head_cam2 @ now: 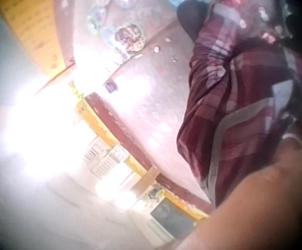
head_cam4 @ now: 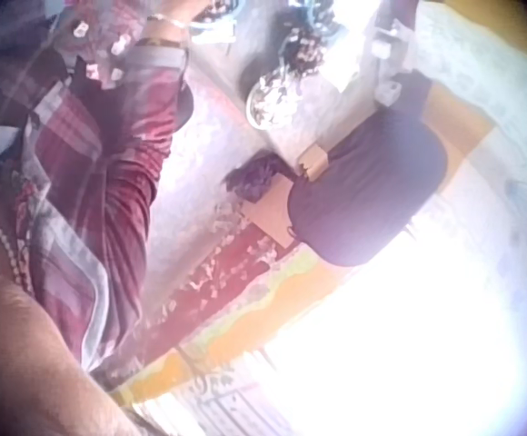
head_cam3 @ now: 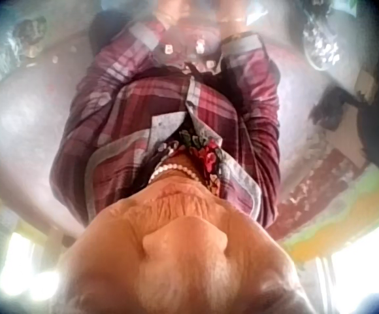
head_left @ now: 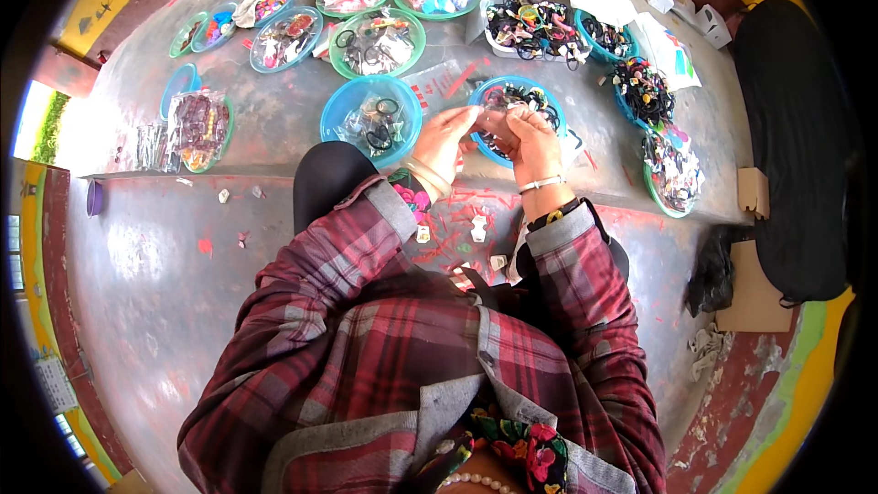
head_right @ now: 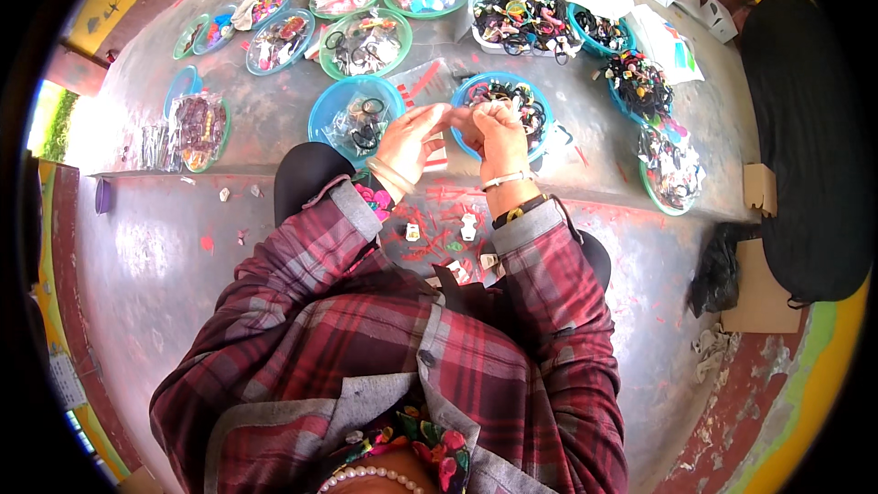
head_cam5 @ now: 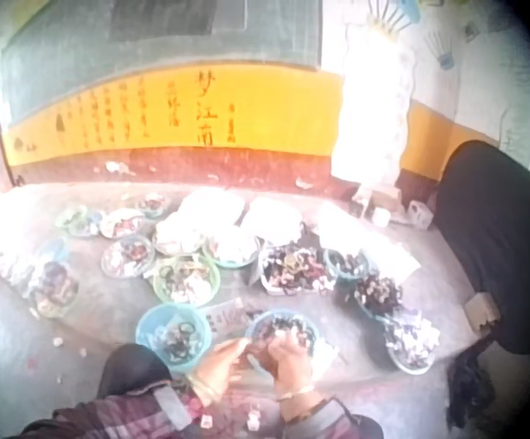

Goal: The person sits on the floor and repeatedly picks up small hair accessories from a blue bowl. They place each item into a small clear plastic bag, seal the bag, and set it aside on the floor. The process is repeated for multiple items.

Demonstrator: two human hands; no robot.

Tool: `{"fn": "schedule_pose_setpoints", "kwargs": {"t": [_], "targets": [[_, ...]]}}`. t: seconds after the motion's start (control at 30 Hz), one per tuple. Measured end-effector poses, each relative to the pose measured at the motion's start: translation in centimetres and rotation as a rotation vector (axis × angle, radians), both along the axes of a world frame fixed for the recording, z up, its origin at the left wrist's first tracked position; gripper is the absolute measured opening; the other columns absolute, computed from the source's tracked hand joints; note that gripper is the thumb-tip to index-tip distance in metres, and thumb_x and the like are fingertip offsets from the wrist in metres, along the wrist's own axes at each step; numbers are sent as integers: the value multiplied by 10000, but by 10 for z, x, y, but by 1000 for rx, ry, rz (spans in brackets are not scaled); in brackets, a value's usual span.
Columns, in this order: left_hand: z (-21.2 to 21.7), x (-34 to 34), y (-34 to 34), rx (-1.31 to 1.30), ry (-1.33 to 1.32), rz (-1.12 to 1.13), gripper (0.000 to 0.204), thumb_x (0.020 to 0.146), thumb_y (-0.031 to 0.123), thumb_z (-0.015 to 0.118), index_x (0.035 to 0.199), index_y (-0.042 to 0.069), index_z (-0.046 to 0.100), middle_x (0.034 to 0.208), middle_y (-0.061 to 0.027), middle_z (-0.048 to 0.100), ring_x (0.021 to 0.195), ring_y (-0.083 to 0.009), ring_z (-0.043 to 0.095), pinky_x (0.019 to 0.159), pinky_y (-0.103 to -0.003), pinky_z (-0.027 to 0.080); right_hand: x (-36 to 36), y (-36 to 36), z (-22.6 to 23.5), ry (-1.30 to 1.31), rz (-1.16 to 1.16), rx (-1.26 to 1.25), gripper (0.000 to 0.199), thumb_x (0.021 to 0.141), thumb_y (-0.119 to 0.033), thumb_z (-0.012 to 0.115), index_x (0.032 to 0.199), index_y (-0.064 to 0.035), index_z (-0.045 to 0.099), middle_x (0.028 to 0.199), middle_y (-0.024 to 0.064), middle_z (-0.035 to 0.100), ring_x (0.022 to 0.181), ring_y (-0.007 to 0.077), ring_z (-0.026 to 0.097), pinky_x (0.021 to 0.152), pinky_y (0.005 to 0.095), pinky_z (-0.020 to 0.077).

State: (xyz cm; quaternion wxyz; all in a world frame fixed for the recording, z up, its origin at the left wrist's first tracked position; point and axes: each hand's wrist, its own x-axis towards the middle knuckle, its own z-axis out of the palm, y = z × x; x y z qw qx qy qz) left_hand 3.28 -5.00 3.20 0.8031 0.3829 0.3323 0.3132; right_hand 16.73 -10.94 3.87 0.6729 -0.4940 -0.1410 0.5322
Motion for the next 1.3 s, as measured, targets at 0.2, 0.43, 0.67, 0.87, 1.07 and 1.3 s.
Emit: {"fn": "schedule_pose_setpoints", "kwargs": {"t": [0.2, 0.43, 0.67, 0.87, 1.07, 1.3], "targets": [[7, -22, 29, 270, 134, -92, 245, 870, 229, 548, 1000, 24, 585, 947, -51, 621, 887, -111, 568, 683, -227, 418, 4, -12, 18, -163, 174, -84, 165, 778, -137, 640, 934, -99, 602, 809, -17, 625, 723, 77, 568, 642, 217, 400], [-10, -24, 31, 347, 166, -247, 242, 856, 225, 565, 943, 3, 611, 861, -60, 639, 781, -118, 588, 641, -223, 424, 15, -6, 3, -327, 348, -137, 186, 759, -156, 671, 911, -50, 655, 775, -23, 621, 651, 60, 512, 604, 205, 387], [-13, -20, 33, 208, 81, -256, 252, 845, 228, 586, 963, 5, 588, 880, -54, 624, 775, -112, 576, 618, -219, 423, 18, -1, -11, -222, 311, -49, 162, 770, -154, 658, 859, -19, 662, 801, 34, 650, 701, 100, 587, 642, 221, 445], [-22, -10, 26, 279, 208, -43, 274, 859, 264, 571, 999, 29, 574, 892, -51, 613, 837, -125, 580, 632, -230, 450, 16, 5, -23, -941, 58, -89, 91, 757, -140, 637, 810, -81, 680, 730, 46, 645, 662, 143, 600, 678, 252, 463], [-14, -1, 6, 118, -138, -136, 274, 909, 223, 482, 1084, 23, 546, 922, -47, 607, 874, -145, 585, 721, -290, 493, -20, 1, 10, -2044, -42, 83, 42, 680, -134, 575, 683, -103, 602, 714, 50, 540, 755, 257, 532, 681, 378, 421], [-20, -11, 23, 191, 8, -191, 243, 923, 204, 440, 1042, 32, 562, 900, -30, 624, 788, -87, 586, 614, -217, 449, -8, 5, 8, -1612, 66, 146, 269, 692, -275, 679, 846, -59, 636, 823, 90, 600, 810, 245, 571, 725, 341, 446]]}}
